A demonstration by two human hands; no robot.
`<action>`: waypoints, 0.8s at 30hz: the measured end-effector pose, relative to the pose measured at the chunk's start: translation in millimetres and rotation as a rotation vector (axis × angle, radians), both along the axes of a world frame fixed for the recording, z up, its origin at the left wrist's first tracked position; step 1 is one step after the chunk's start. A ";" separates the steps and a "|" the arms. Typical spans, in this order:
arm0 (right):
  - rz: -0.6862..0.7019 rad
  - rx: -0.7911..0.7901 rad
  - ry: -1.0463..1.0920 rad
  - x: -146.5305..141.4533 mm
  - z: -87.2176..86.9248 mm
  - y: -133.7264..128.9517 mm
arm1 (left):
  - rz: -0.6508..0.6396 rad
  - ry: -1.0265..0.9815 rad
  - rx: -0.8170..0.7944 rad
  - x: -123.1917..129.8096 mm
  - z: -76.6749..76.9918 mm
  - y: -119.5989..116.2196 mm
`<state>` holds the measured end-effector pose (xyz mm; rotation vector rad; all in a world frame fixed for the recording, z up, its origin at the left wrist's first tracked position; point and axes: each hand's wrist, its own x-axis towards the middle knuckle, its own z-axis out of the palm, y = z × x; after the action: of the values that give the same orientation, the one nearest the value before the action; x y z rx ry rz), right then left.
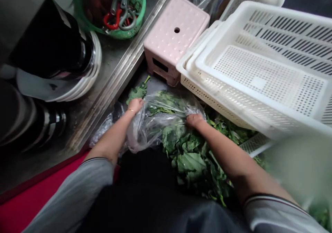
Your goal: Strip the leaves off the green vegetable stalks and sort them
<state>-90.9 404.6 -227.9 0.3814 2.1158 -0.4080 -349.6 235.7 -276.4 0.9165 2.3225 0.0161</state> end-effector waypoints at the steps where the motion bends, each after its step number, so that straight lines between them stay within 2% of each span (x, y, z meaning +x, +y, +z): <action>1: 0.022 0.017 -0.036 3.6 7.0 5.2 | 0.021 0.015 0.036 -6.9 8.2 -3.5; 4: 0.085 0.009 0.001 -3.6 43.3 -4.0 | 0.133 0.153 0.293 -45.2 52.3 -18.3; 7: 0.152 -0.110 0.221 -21.5 87.5 -30.6 | 0.264 0.309 0.529 -90.0 110.4 -47.0; 9: 0.184 -0.173 0.359 -25.9 106.3 -40.9 | 0.323 0.440 0.665 -106.0 146.2 -65.6; 11: 0.190 -0.126 0.374 -21.4 109.2 -41.5 | 0.280 0.527 0.660 -100.5 173.8 -73.6; 13: 0.209 -0.037 0.303 -12.4 99.9 -37.1 | 0.156 0.557 0.607 -71.3 188.7 -67.3; 15: 0.258 -0.018 0.269 -5.4 89.2 -33.8 | -0.031 0.516 0.693 -24.8 187.3 -51.2; 17: 0.291 -0.035 0.320 -4.1 87.3 -33.1 | -0.266 0.234 0.705 26.2 168.5 -34.3; 19: 0.290 0.005 0.361 -7.6 96.8 -32.6 | -0.509 -0.140 0.432 66.7 137.3 -24.2; 20: 0.283 0.048 0.363 -9.7 104.7 -32.0 | -0.545 -0.232 0.278 78.9 120.2 -22.6; 21: 0.276 0.092 0.356 -11.2 113.6 -31.5 | -0.537 -0.245 0.194 84.2 104.1 -23.0; 22: 0.281 0.111 0.336 -12.1 122.6 -31.7 | -0.496 -0.212 0.144 82.3 90.3 -24.7; 24: 0.320 0.084 0.239 -12.7 138.1 -37.5 | -0.357 -0.058 0.141 59.4 73.5 -29.4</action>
<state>-103.7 367.1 -89.8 0.0380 2.3820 -0.1842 -290.1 206.3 -202.9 1.3720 2.0952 0.0566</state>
